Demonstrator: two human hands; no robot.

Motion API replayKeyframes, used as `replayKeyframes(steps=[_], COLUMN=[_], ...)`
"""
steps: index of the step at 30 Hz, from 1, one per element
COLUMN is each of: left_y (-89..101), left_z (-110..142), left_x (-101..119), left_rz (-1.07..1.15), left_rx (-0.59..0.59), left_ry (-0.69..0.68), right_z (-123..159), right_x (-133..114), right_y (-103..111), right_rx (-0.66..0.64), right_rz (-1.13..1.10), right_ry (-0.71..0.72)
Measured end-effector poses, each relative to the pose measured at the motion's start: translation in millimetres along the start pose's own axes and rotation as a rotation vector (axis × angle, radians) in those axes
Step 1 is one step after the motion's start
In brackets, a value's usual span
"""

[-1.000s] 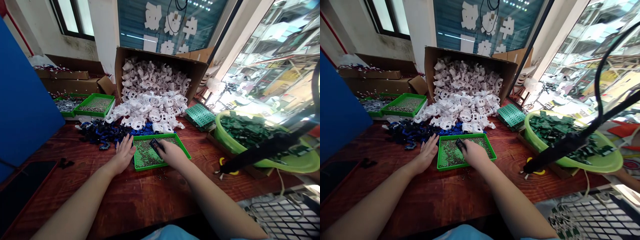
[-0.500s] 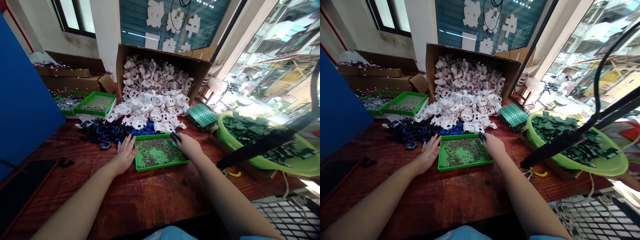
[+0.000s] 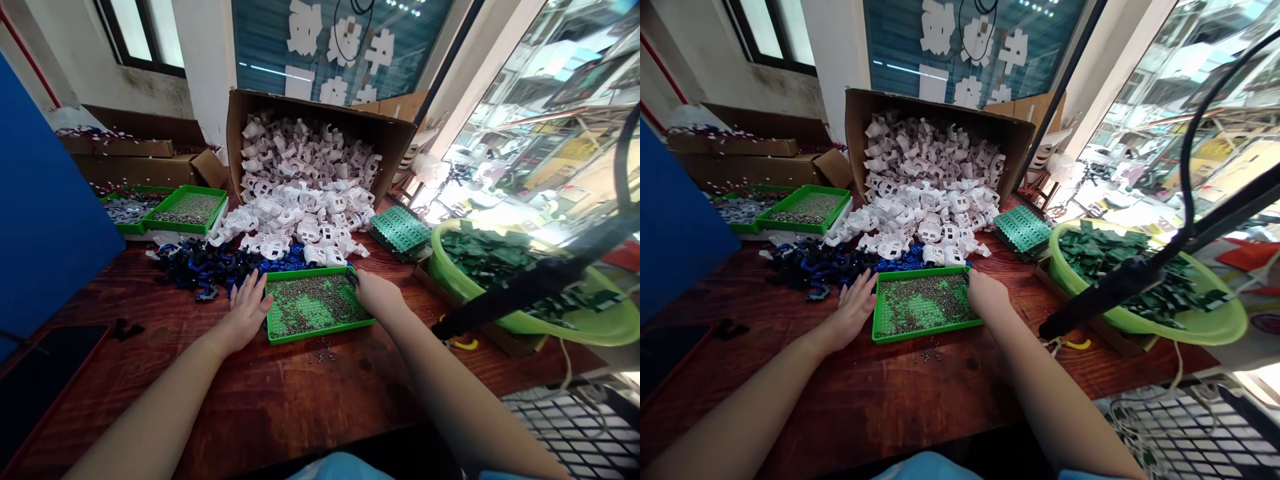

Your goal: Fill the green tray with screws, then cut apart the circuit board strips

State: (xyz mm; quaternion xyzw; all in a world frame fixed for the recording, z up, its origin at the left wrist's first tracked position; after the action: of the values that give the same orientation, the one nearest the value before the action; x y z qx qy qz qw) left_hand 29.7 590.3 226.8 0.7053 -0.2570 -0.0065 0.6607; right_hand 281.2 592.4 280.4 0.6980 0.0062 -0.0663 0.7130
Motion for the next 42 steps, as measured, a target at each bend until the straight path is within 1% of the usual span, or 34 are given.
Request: replayKeyframes(steps=[3, 6, 8, 12, 14, 19, 20, 22, 25, 29, 31, 33, 36, 39, 42], left_y=[-0.5, -4.6, -7.9, -11.5, -12.1, -13.9, -14.5, -15.6, -17.0, -18.9, -19.4, -19.5, -19.3, -19.0, -18.7], left_z=[-0.1, -1.1, -1.9, -2.8, -3.0, -3.6, -3.7, -3.9, -3.7, -3.4, -3.7, -4.5, -5.7, -5.8, -4.8], left_x=[0.0, 0.3, -0.2, -1.0, -0.3, 2.1, 2.4, 2.5, 1.9, 1.1, 0.6, 0.1, 0.0, 0.6, 0.6], left_rz=[-0.003, -0.007, -0.013, -0.030, -0.035, -0.045, -0.048, -0.057, -0.078, -0.099, -0.107, -0.112, -0.109, -0.112, -0.117], left_rx=[0.009, 0.001, -0.008, -0.022, -0.032, -0.063, -0.067, -0.068, -0.071, -0.085, -0.083, -0.072, -0.060, -0.067, -0.076], left_ry=[-0.010, -0.026, -0.029, -0.021, -0.016, -0.009, -0.010, -0.014, -0.014, -0.013, -0.013, -0.015, -0.017, -0.018, -0.015], right_z=[2.6, 6.8, 3.6, -14.8, -22.2, -22.0, -22.1, -26.3, -38.7, -49.0, -48.0, -45.1, -44.5, -51.3, -56.0], right_x=[4.5, 0.5, -1.7, -7.7, -17.0, -54.8, -60.1, -65.8, -62.3, -38.5, -25.4, -17.8, -20.0, -31.5, -41.6], right_y=[-5.6, -5.5, -0.5, 4.9, 1.2, -14.7, -16.8, -19.3, -19.9, -14.7, -11.7, -8.9, -3.0, 2.5, -2.7], right_rx=[-0.037, -0.072, -0.053, 0.015, 0.018, -0.065, -0.076, -0.078, -0.049, -0.018, -0.043, -0.090, -0.129, -0.089, -0.077], right_rz=[0.020, 0.022, 0.026, 0.055, 0.070, 0.082, 0.082, 0.080, 0.081, 0.100, 0.112, 0.116, 0.104, 0.092, 0.098], right_ry=[-0.008, 0.030, 0.047, 0.102, 0.179, 0.496, 0.537, 0.571, 0.526, 0.381, 0.322, 0.296, 0.304, 0.335, 0.381])
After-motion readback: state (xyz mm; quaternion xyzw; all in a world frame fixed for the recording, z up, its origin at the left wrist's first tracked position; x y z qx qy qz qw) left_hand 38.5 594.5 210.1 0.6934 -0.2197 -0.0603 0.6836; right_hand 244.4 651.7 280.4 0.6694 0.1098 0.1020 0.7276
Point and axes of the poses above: each hand's wrist, its own z-axis away from the middle knuckle, its own y-axis out of the back of the hand, x = y × z, the point moved 10 cm from there along -z, towards the middle knuckle, and after that the axes turned 12 degrees about -z, right-handed, at the moved point
